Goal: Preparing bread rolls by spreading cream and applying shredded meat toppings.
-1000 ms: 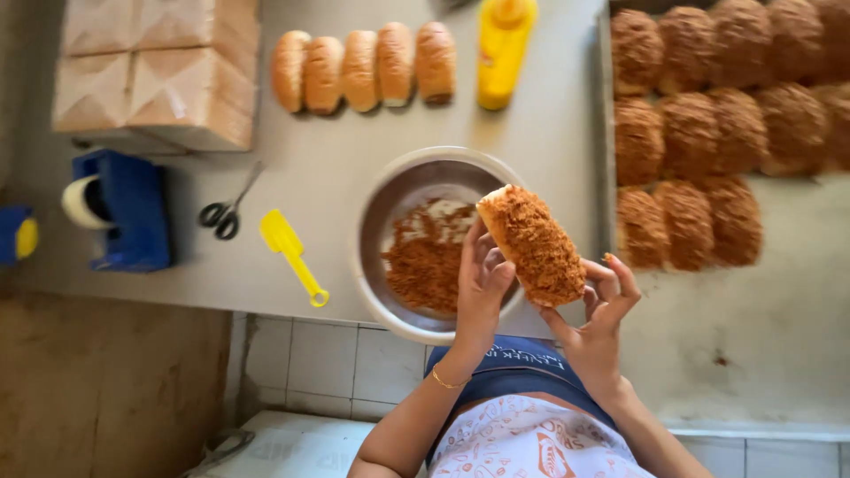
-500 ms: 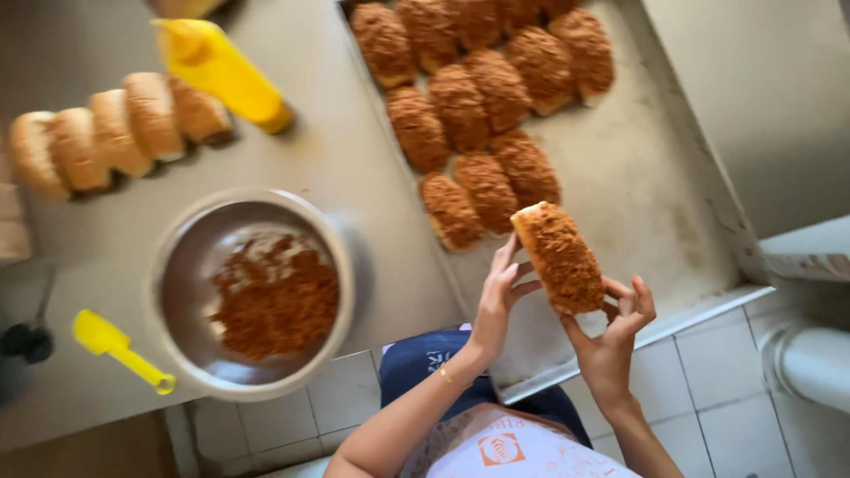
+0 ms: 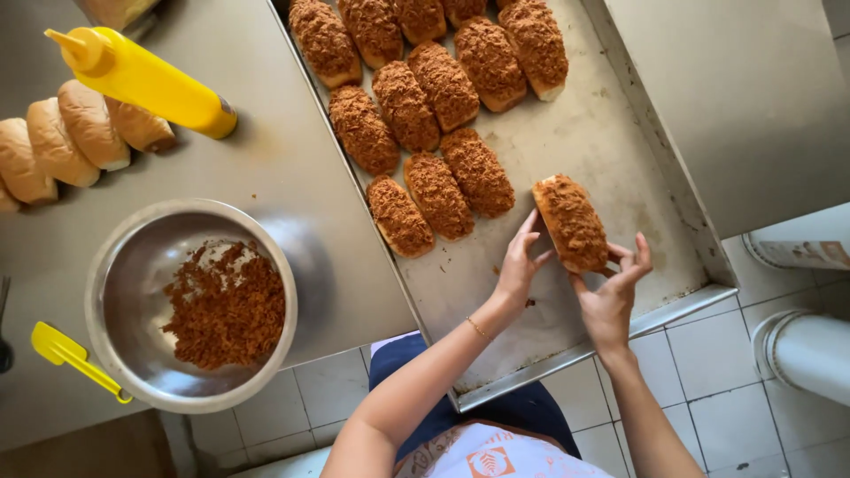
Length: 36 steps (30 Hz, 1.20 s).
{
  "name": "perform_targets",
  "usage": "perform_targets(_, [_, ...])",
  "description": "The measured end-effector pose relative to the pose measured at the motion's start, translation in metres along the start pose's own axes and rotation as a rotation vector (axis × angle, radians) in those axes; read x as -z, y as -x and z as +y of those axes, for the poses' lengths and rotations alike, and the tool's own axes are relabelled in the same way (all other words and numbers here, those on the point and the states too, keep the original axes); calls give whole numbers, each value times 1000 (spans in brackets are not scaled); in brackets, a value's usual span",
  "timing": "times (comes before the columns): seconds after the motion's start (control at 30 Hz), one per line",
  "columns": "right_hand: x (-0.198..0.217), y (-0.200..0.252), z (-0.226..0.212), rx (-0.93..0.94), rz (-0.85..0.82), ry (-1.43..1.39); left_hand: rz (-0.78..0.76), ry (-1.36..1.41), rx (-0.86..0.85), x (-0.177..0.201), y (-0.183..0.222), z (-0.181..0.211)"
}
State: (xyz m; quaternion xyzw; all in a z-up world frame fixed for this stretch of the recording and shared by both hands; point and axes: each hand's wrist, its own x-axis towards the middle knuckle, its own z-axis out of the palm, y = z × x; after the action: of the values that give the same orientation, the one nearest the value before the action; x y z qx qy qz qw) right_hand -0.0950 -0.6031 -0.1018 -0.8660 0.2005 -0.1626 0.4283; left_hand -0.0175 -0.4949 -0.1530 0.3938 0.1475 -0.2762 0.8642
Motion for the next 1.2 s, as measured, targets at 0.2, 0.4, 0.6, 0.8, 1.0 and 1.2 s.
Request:
perform_targets(0.2, [-17, -26, -1, 25, -44, 11, 42, 17, -34, 17, -9, -21])
perform_targets(0.4, [-49, -65, 1, 133, -68, 38, 117, -26, -79, 12, 19, 3])
perform_targets(0.6, [-72, -84, 6, 203, -75, 71, 130, -92, -144, 5, 36, 26])
perform_targets(0.8, [-83, -94, 4, 234, -87, 100, 81, -122, -145, 14, 30, 14])
perform_targets(1.0, [-87, -99, -8, 249, -88, 114, 43, -132, -149, 9, 36, 25])
perform_targets(1.2, [-84, -100, -11, 252, -118, 101, 11, -132, -136, 12, 52, 40])
